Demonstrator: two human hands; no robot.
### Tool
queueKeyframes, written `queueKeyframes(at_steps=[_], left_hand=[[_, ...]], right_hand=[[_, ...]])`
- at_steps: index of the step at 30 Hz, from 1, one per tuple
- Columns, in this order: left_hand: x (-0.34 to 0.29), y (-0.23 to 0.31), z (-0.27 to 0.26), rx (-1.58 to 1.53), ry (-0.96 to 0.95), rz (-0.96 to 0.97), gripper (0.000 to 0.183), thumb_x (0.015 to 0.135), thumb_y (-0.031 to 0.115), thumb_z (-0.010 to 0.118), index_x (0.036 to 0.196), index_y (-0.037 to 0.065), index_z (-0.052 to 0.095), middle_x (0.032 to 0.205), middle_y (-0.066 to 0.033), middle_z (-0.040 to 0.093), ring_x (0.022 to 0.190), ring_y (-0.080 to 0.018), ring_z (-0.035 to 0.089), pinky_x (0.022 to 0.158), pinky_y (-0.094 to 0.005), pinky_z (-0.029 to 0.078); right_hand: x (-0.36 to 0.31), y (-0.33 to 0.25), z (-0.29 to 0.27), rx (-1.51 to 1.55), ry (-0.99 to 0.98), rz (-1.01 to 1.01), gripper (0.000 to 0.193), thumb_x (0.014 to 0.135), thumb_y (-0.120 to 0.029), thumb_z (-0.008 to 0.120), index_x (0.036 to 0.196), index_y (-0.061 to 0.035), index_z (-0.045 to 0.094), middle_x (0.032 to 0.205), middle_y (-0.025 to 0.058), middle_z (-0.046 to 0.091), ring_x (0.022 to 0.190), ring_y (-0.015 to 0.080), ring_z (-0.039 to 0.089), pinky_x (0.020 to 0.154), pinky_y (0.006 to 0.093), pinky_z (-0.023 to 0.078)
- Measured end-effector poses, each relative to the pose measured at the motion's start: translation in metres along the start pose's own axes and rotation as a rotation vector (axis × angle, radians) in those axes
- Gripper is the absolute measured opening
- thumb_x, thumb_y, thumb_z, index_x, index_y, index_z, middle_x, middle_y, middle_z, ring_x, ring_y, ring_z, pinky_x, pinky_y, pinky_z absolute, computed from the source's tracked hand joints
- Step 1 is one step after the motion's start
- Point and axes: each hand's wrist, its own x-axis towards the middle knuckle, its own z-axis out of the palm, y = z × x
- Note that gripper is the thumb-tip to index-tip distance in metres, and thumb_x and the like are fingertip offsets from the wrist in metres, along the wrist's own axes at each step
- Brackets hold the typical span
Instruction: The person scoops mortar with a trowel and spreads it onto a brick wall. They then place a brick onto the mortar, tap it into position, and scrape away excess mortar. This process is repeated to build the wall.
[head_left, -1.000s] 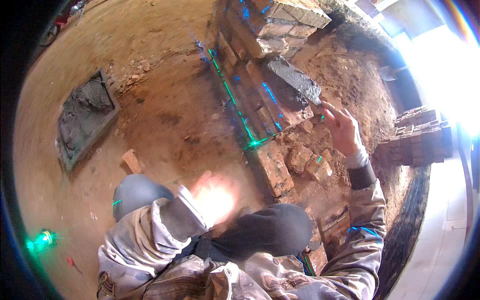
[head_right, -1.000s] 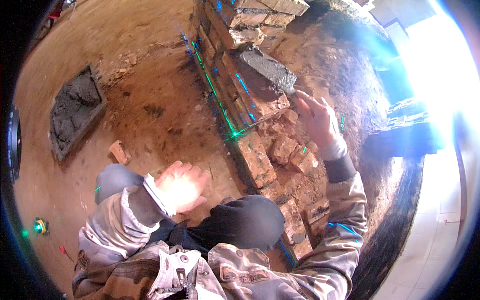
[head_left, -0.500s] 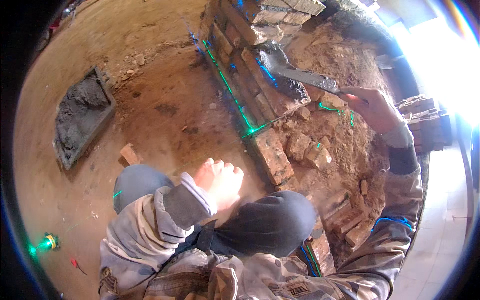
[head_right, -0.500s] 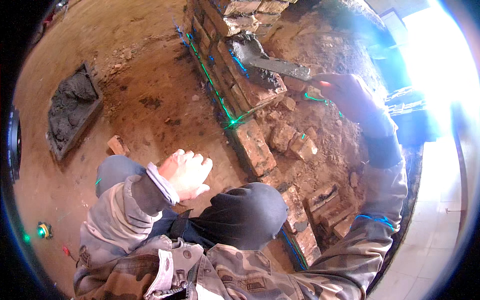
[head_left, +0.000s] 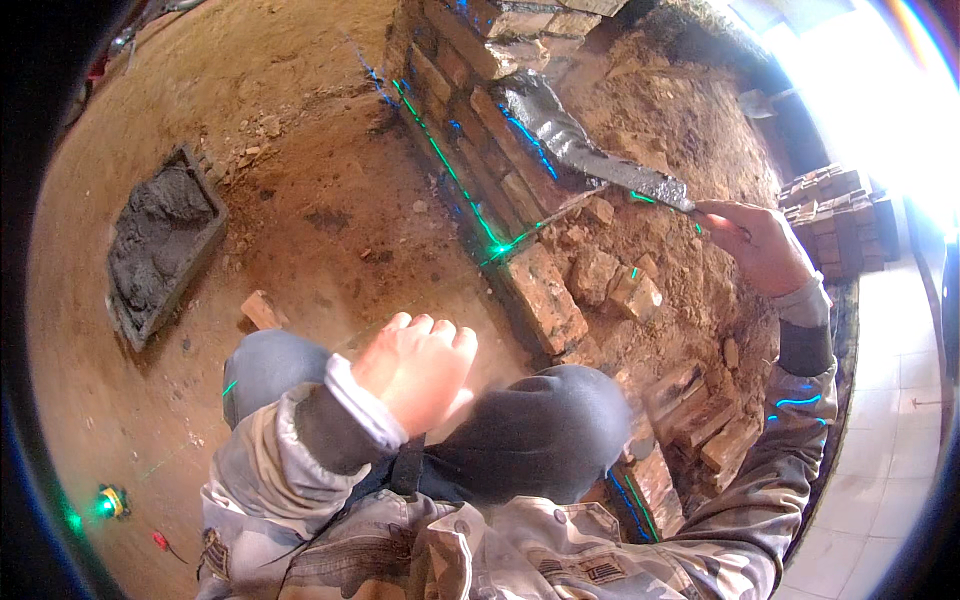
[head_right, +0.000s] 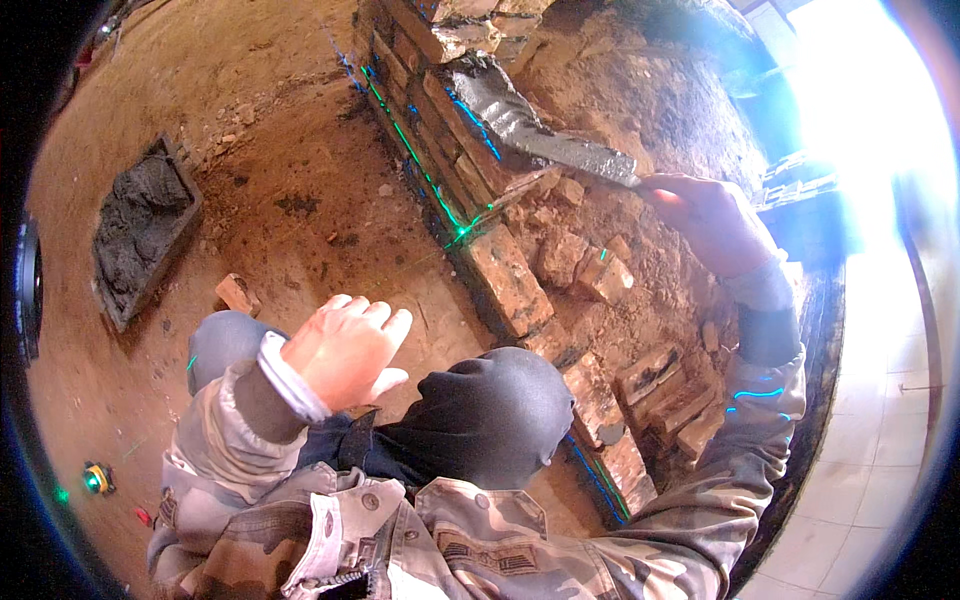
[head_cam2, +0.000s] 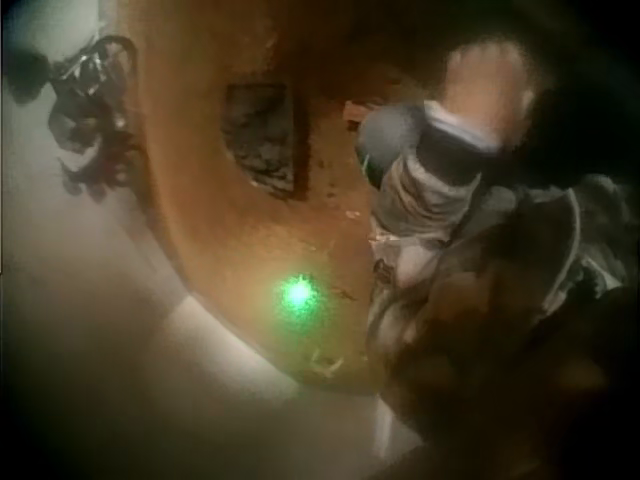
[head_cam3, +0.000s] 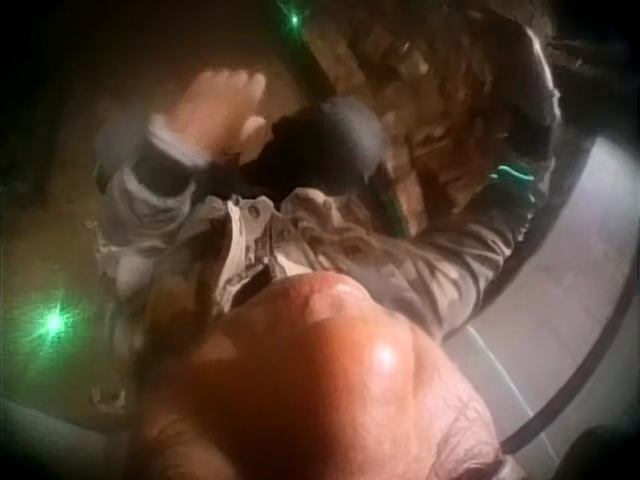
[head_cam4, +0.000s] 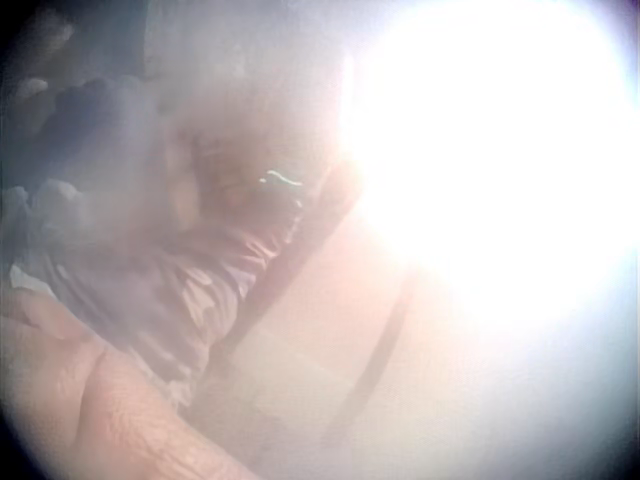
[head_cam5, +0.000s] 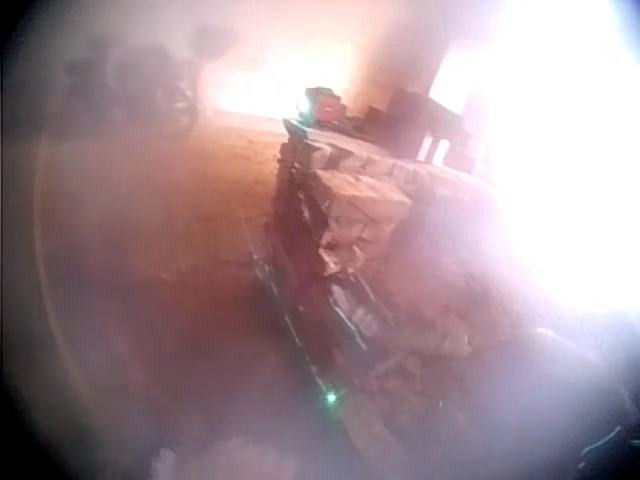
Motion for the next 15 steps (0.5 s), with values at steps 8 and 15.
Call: queueKeyframes(at_steps=[8, 15], left_hand=[[-0.074, 0.01, -0.063, -0.271, -0.028, 0.098, 0.069, 0.075, 0.035, 0.079, 0.126, -0.005, 0.056, 0.119, -0.0212, 0.062, 0.107, -0.0369, 0.061, 0.096, -0.0437, 0.048], [-0.099, 0.021, -0.069, -0.24, -0.021, -0.112, 0.07, 0.075, 0.043, 0.079, 0.12, -0.007, 0.059, 0.114, -0.023, 0.064, 0.104, -0.0397, 0.062, 0.094, -0.0463, 0.049]], right_hand=[[-0.041, 0.027, 0.076, 0.438, 0.333, 0.327, 0.025, 0.102, -0.019, 0.059, 0.119, -0.0032, 0.068, 0.072, -0.0008, 0.06, 0.062, 0.0059, 0.052, 0.053, 0.024, 0.043], [-0.005, 0.04, 0.308, 1.475, 0.49, 0.342, 0.039, 0.106, -0.038, 0.049, 0.078, -0.0116, 0.051, 0.058, -0.0009, 0.048, 0.043, 0.0087, 0.042, 0.038, 0.0254, 0.032]])
